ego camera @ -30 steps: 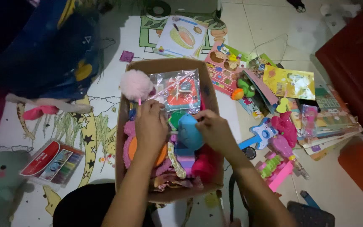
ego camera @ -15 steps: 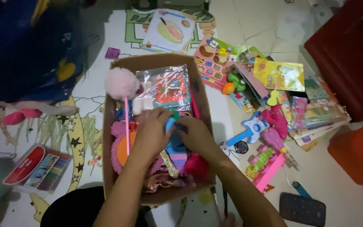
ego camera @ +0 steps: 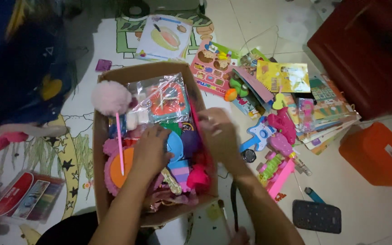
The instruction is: The person packs various children's toys and stationery items into a cardboard box. They place plastic toys, a toy guitar, notebooks, and other small items into the box one by one, arranging them to fit.
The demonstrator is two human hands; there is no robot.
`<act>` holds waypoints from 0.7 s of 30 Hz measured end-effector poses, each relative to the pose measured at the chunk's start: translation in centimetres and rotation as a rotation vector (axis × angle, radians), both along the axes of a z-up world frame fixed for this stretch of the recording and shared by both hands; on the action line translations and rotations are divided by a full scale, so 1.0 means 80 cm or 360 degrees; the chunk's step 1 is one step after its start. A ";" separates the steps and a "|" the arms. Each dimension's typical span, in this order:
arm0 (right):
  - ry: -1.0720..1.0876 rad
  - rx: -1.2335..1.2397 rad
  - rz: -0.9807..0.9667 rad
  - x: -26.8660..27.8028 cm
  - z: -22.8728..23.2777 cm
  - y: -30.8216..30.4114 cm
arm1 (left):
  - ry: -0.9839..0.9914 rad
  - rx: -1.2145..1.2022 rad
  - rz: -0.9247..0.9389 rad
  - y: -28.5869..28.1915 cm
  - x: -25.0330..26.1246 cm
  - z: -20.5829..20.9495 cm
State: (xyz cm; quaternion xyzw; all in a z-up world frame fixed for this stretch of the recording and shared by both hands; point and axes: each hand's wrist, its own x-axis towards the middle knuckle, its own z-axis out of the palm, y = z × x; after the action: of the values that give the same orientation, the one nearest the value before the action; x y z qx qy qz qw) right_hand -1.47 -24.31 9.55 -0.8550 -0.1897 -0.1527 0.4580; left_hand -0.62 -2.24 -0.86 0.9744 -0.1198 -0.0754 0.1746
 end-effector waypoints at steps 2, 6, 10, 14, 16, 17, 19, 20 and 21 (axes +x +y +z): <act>-0.0148 -0.0083 -0.0336 0.030 -0.086 -0.075 | -0.0042 -0.0008 -0.0012 -0.001 -0.003 0.007; 0.0441 -0.0734 -0.0918 0.038 -0.167 -0.227 | -0.0095 -0.0029 -0.0030 -0.004 -0.002 0.007; 0.0717 -0.1312 -0.1164 0.015 -0.230 -0.309 | -0.0164 -0.0006 -0.0044 -0.003 0.001 0.000; 0.1224 -0.1057 -0.1141 0.000 -0.199 -0.316 | -0.0177 -0.0028 -0.0058 -0.006 -0.001 0.009; 0.1107 -0.0925 -0.0995 0.001 -0.211 -0.328 | -0.0141 -0.0061 -0.0056 -0.008 -0.002 0.013; 0.1192 -0.1074 -0.1022 0.010 -0.236 -0.344 | -0.0145 -0.0041 -0.0046 -0.008 -0.001 0.010; 0.1273 -0.1221 -0.1052 0.019 -0.259 -0.357 | -0.0154 -0.0021 -0.0039 -0.008 -0.001 0.008; 0.1285 -0.1146 -0.1057 0.019 -0.258 -0.353 | -0.0144 -0.0031 -0.0035 -0.007 -0.003 0.011; 0.1293 -0.1071 -0.1059 0.021 -0.257 -0.350 | -0.0137 -0.0041 -0.0027 -0.006 -0.004 0.013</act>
State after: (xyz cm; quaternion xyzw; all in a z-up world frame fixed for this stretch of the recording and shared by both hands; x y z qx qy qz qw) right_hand 0.21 -52.28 -10.97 -0.9555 0.2385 0.1184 0.1268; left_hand -0.93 -2.72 0.19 0.9734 -0.1366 -0.0334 0.1811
